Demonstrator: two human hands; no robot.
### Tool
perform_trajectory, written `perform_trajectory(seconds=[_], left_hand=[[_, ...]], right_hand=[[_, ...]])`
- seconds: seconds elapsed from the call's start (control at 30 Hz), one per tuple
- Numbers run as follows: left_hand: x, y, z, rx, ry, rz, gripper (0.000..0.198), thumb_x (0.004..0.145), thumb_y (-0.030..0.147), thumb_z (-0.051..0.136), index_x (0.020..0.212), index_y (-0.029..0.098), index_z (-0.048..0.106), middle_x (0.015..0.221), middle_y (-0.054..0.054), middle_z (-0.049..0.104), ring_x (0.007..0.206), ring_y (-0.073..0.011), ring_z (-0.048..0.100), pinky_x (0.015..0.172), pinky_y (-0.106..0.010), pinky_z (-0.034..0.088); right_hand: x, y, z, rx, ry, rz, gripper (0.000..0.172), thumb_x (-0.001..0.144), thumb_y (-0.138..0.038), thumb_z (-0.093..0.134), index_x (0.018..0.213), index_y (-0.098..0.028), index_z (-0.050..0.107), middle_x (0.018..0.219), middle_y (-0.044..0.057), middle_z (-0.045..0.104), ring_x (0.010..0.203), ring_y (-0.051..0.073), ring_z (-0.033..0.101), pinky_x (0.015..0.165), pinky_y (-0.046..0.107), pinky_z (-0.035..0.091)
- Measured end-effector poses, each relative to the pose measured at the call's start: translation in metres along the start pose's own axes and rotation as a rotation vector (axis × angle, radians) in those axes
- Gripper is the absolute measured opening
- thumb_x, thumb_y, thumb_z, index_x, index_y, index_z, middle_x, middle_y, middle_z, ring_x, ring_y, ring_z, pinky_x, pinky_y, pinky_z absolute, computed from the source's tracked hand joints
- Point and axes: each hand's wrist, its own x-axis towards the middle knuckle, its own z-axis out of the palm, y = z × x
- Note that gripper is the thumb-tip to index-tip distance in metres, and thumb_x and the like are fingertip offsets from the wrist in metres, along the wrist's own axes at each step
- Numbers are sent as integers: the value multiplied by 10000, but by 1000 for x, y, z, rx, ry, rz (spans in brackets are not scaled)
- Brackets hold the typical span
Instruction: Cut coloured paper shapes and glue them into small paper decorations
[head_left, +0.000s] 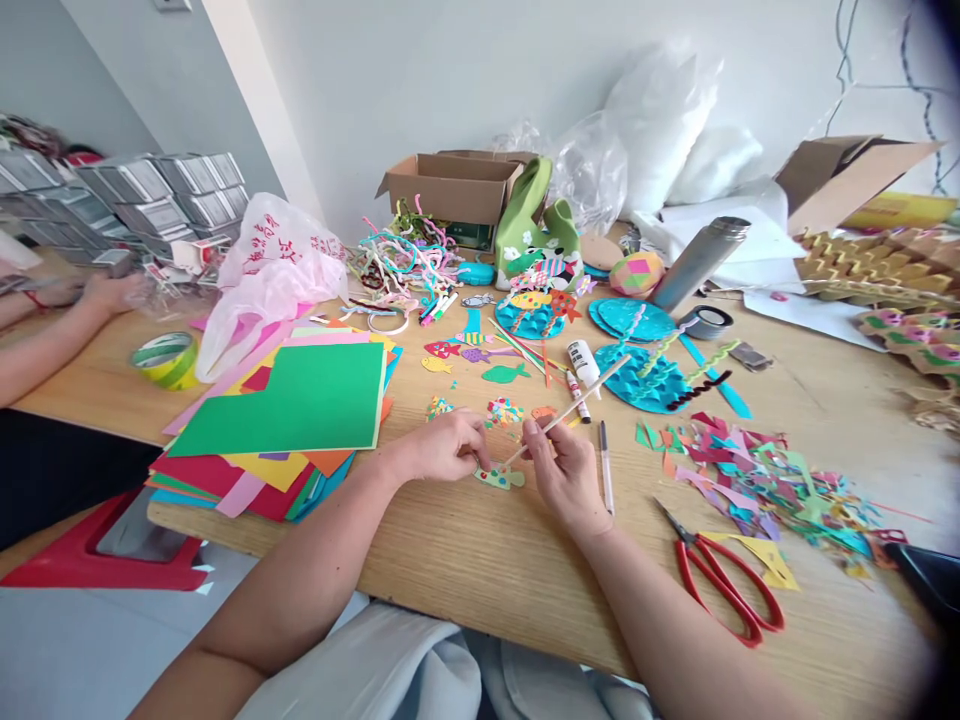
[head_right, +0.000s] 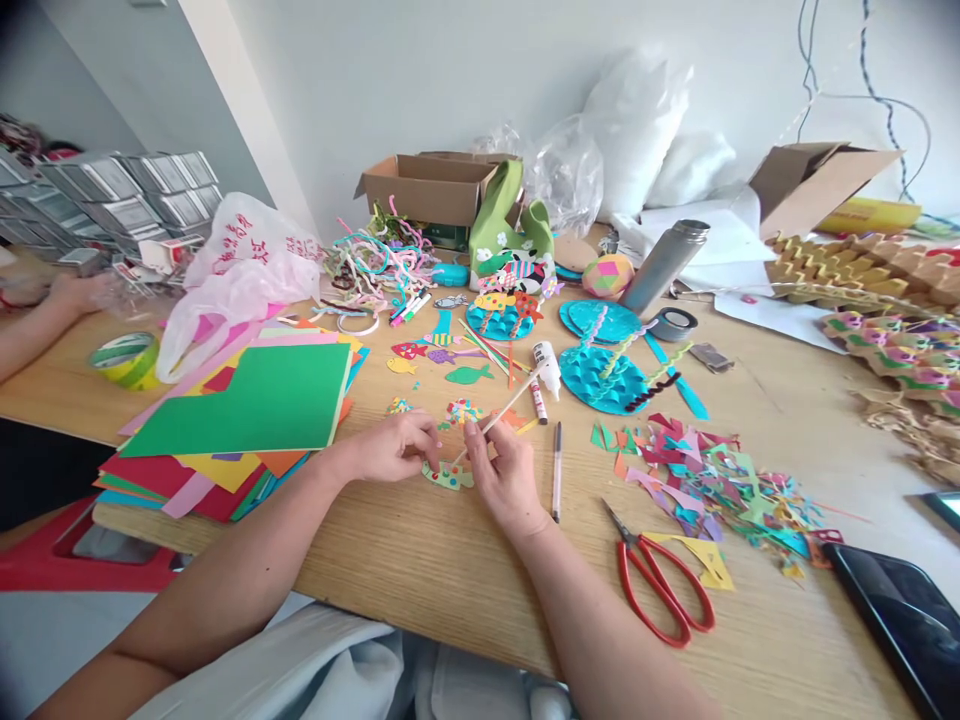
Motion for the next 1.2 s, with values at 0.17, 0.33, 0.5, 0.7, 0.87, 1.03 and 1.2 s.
perform_trajectory(seconds=[0.17,0.33,0.5,0.7,0.87,1.03,1.2], left_hand=[[0,-1,1,13,-12,14,345,649,-52,520,726,192,750,717,-20,629,757,-147,561,731,-248,423],[1,-2,2,2,-31,38,342,658,-57,511,704,194,738,703,-12,640,778,-151,566,728,-244,419],[1,-1,2,20,-38,46,325,662,-53,516,693,186,735,653,-13,609,750,-154,550,705,-246,408],[-1,0,2,55,-48,33,305,650,-32,542,710,186,746,649,-21,583,738,-159,543,686,-254,401],[-1,0,2,58,-57,31,287,675,-25,543,712,178,743,660,-24,614,748,-160,542,699,-255,403],[0,-1,3,25,-58,37,317,687,-42,526,706,192,739,696,-14,647,769,-151,553,743,-253,415],[0,-1,3,1,-50,35,326,693,-41,523,700,200,742,727,-16,655,772,-147,554,743,-251,421]], right_hand=[[-1,-3,2,-89,-120,-197,325,963,-319,455,653,-220,475,588,-2,541,584,156,539,594,280,421],[1,-8,0,-159,-150,-287,329,967,-283,434,643,-228,449,570,-6,525,562,153,508,612,294,417],[0,-7,1,-176,-175,-288,326,968,-287,423,648,-229,445,570,-7,517,560,153,502,599,291,410],[0,-3,3,-190,-178,-310,318,969,-268,435,655,-222,442,578,-17,498,555,145,490,602,286,393],[0,-3,3,-207,-174,-318,329,972,-272,427,647,-224,428,568,-22,485,547,142,478,603,287,385],[0,-2,3,-208,-173,-314,329,967,-273,430,642,-228,419,567,-19,485,550,148,471,594,290,376],[0,-3,3,-206,-172,-316,326,963,-264,433,640,-233,403,563,-22,469,543,149,462,593,289,374]])
